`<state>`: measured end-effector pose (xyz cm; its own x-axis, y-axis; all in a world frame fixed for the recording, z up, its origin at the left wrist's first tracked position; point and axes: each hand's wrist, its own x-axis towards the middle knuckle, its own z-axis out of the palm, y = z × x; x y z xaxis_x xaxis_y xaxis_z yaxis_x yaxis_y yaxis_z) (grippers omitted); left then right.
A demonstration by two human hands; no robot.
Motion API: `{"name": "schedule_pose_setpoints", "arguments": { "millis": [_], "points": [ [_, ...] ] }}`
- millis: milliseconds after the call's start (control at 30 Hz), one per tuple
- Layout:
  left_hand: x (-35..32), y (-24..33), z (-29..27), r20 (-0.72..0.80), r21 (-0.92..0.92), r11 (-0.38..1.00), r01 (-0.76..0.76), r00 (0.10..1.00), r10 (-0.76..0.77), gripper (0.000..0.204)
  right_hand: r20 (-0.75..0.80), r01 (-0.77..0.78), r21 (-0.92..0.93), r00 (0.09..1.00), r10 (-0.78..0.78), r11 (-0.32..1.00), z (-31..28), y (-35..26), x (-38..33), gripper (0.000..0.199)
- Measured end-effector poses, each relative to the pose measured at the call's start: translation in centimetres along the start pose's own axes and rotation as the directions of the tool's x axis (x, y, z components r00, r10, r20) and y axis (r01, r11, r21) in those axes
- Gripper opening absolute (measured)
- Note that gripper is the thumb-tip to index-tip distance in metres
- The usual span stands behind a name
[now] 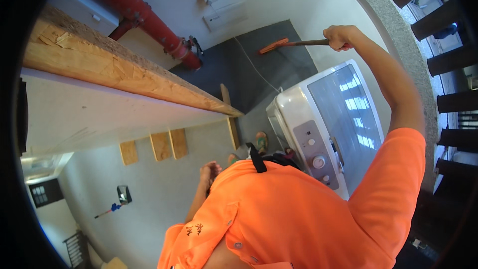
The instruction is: The person sweeps the floor of a museum or gallery using a broom and dustpan. They sweep debris from the base of a wooden staircase and along the walls, then sweep dust off a large informational display board and the floor around an air cooler unit.
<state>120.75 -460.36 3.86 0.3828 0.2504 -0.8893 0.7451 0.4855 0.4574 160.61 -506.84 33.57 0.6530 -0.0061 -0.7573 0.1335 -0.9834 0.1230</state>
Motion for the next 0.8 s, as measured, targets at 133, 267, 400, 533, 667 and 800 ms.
{"name": "schedule_pose_setpoints", "arguments": {
  "millis": [133,267,400,533,667,800],
  "points": [
    [0.3,-1.1,-0.9,-0.020,-0.030,0.999,0.012,1.000,-0.012,0.018,-0.044,0.051,0.197,0.998,-0.043,0.979,1.9,-2.0,1.1,0.018],
    [0.4,-1.9,-1.5,-0.034,-0.061,0.998,0.018,0.999,-0.020,0.019,0.111,0.077,0.017,0.991,-0.078,0.997,1.4,-4.9,-0.1,0.011],
    [2.1,-2.8,-1.8,-0.006,-0.038,0.999,0.014,1.000,-0.014,0.018,0.164,0.096,0.014,0.982,-0.097,0.995,0.9,-4.9,-1.5,0.006],
    [1.7,-1.6,-0.6,0.035,-0.025,1.000,0.003,0.999,-0.002,0.019,0.138,0.077,-0.025,0.988,-0.072,0.997,0.1,-2.6,-3.1,0.006],
    [1.6,-1.1,-0.4,0.046,0.002,1.000,-0.008,0.999,0.008,0.021,0.081,-0.020,0.156,0.997,0.008,0.988,-1.0,1.4,-5.6,0.018],
    [1.5,-1.2,-0.8,0.037,0.013,1.000,-0.016,0.999,0.016,0.021,0.047,-0.086,0.234,0.996,0.077,0.968,-0.7,3.1,-4.9,0.035]
  ]
}}
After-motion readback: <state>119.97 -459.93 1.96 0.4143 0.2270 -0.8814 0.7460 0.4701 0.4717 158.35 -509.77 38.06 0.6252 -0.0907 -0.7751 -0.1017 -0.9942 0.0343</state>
